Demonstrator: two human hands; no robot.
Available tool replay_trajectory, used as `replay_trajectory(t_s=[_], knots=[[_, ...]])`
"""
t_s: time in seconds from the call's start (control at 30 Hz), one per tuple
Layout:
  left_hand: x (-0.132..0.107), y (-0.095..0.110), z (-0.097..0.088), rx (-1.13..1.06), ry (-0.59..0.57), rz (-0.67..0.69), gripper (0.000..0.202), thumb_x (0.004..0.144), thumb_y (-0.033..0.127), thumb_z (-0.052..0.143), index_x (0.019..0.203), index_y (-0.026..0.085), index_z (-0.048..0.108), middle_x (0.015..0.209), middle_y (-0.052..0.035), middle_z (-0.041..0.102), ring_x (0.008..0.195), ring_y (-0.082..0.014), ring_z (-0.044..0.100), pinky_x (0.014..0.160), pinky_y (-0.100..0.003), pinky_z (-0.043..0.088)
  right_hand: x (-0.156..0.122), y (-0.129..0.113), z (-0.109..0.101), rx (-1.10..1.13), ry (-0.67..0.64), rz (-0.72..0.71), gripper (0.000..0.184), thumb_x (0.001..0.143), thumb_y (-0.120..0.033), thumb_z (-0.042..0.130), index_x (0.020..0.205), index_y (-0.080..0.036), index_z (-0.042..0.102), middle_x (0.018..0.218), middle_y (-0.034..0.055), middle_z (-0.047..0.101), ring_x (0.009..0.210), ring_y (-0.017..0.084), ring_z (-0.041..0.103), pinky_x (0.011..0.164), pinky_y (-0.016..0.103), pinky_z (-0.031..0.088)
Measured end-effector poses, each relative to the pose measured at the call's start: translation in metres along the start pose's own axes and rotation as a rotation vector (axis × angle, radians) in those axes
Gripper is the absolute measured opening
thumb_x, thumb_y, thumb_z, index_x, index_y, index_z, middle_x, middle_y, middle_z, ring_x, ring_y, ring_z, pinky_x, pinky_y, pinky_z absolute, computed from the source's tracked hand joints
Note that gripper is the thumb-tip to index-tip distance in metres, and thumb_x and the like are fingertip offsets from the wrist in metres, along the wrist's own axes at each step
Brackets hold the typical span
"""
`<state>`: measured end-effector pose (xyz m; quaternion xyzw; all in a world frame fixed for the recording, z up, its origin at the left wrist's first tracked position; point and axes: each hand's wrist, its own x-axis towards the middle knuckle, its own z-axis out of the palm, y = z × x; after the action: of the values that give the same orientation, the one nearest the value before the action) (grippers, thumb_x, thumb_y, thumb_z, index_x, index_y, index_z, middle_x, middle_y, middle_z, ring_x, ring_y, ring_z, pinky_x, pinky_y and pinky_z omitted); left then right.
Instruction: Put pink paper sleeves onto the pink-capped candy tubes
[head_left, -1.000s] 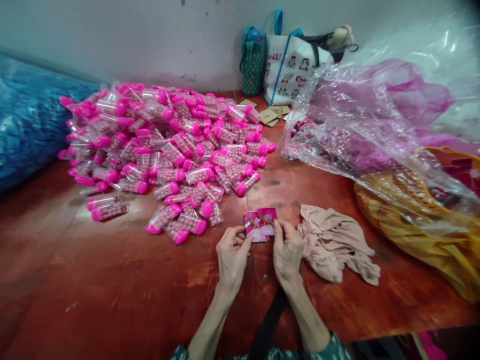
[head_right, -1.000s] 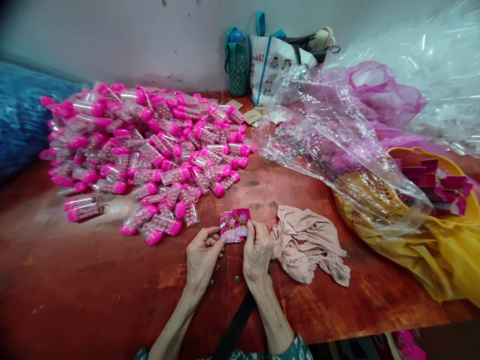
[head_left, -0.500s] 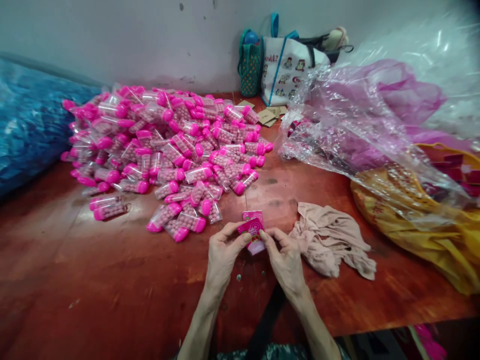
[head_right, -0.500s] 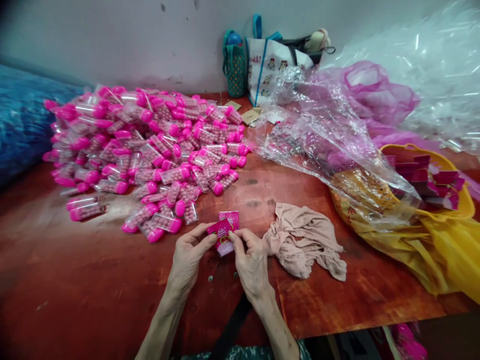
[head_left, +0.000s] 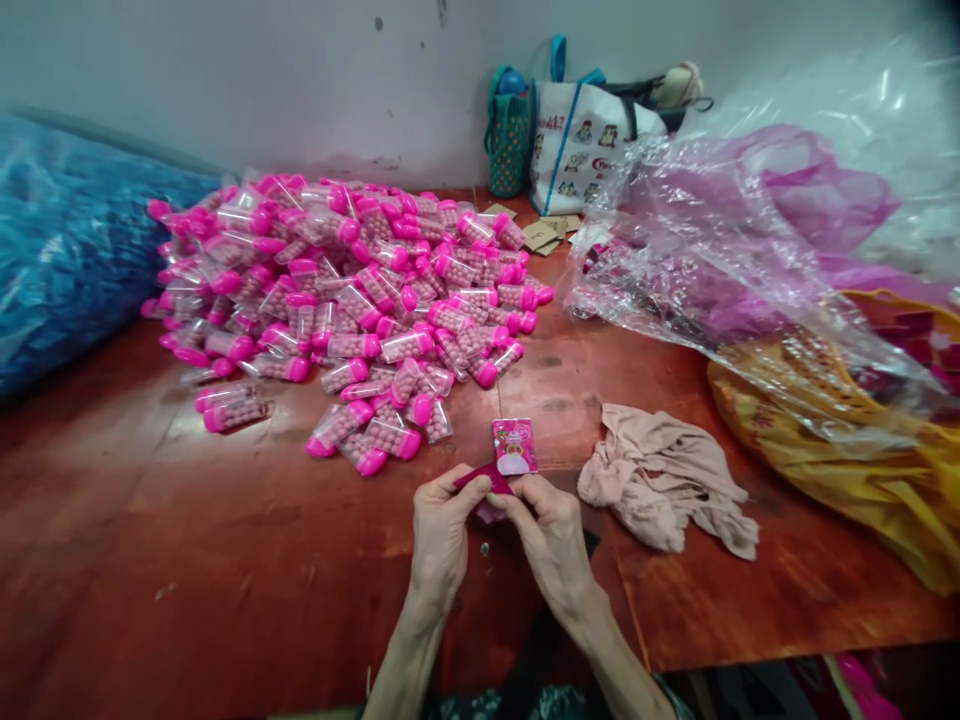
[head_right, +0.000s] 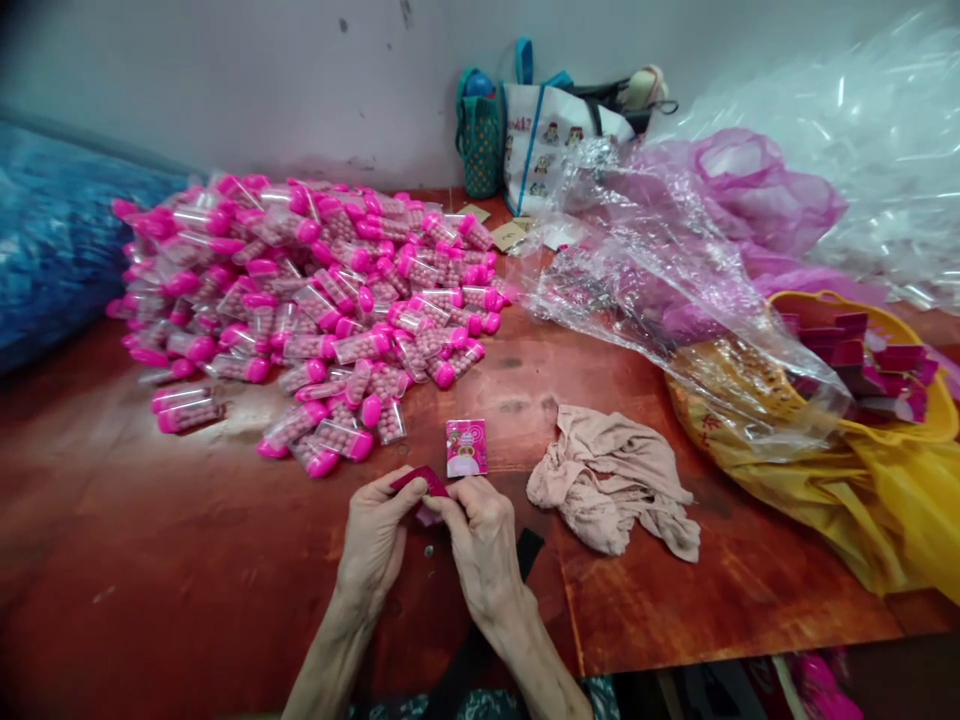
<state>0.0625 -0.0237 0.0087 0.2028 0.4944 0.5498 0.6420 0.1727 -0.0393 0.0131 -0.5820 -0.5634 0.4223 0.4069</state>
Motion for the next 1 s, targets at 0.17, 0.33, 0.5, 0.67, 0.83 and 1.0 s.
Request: replay_trajectory(t_s=[0.17, 0.33, 0.5, 0.67, 0.83, 1.0], knots=[[0.0, 0.005, -0.005, -0.046, 0.02, -0.072, 0.009, 0.055, 0.014, 0.073, 0.058, 0.011, 0.065, 0.053, 0.002, 0.058, 0.049, -0.0059, 0.048, 0.051, -0.017, 0.04, -0.002, -0.003, 0.004, -0.128, -0.015, -0.126, 0.023, 0.085, -0.017, 0.047, 0.063, -0.017, 0.053, 0.063, -0.0005, 0.051, 0.061, 0.013, 0.047, 0.057, 0.023, 0.034], [0.002, 0.004, -0.006, -0.083, 0.043, -0.115, 0.012, 0.053, 0.014, 0.074, 0.054, 0.011, 0.062, 0.05, 0.0017, 0.057, 0.046, -0.0056, 0.048, 0.048, -0.017, 0.04, 0.0, -0.005, 0.009, -0.203, -0.01, -0.192, 0.031, 0.089, -0.022, 0.042, 0.059, -0.017, 0.048, 0.06, -0.0006, 0.046, 0.059, 0.013, 0.045, 0.054, 0.023, 0.03], [0.004, 0.005, -0.007, -0.091, 0.079, -0.108, 0.013, 0.052, 0.015, 0.074, 0.058, 0.01, 0.063, 0.053, 0.0005, 0.059, 0.047, -0.0069, 0.049, 0.049, -0.019, 0.041, 0.002, -0.009, 0.004, -0.098, -0.083, -0.094, 0.028, 0.089, -0.025, 0.041, 0.066, -0.017, 0.055, 0.063, -0.0007, 0.051, 0.059, 0.012, 0.048, 0.055, 0.021, 0.033], [0.004, 0.007, -0.008, -0.082, 0.13, -0.049, 0.013, 0.054, 0.014, 0.073, 0.058, 0.012, 0.06, 0.053, 0.0031, 0.058, 0.047, -0.0062, 0.048, 0.049, -0.018, 0.04, 0.004, -0.014, 0.003, 0.015, -0.071, 0.042, 0.009, 0.078, -0.026, 0.059, 0.08, -0.017, 0.062, 0.068, -0.0018, 0.06, 0.06, 0.011, 0.053, 0.055, 0.019, 0.037], [0.002, 0.006, -0.01, 0.046, 0.104, 0.033, 0.014, 0.06, 0.013, 0.07, 0.069, 0.013, 0.061, 0.062, 0.0026, 0.06, 0.056, -0.0071, 0.052, 0.057, -0.019, 0.043, 0.005, -0.01, 0.003, -0.034, -0.09, 0.001, 0.025, 0.088, -0.026, 0.044, 0.073, -0.017, 0.062, 0.064, -0.0008, 0.058, 0.058, 0.011, 0.05, 0.055, 0.021, 0.035], [-0.003, 0.012, -0.015, 0.281, 0.103, 0.201, 0.05, 0.057, 0.012, 0.072, 0.103, 0.019, 0.054, 0.087, -0.0013, 0.062, 0.077, -0.013, 0.058, 0.071, -0.024, 0.046, 0.007, -0.003, 0.002, -0.143, -0.109, -0.096, 0.027, 0.089, -0.025, 0.04, 0.071, -0.017, 0.06, 0.064, -0.0001, 0.054, 0.056, 0.011, 0.047, 0.053, 0.022, 0.033]])
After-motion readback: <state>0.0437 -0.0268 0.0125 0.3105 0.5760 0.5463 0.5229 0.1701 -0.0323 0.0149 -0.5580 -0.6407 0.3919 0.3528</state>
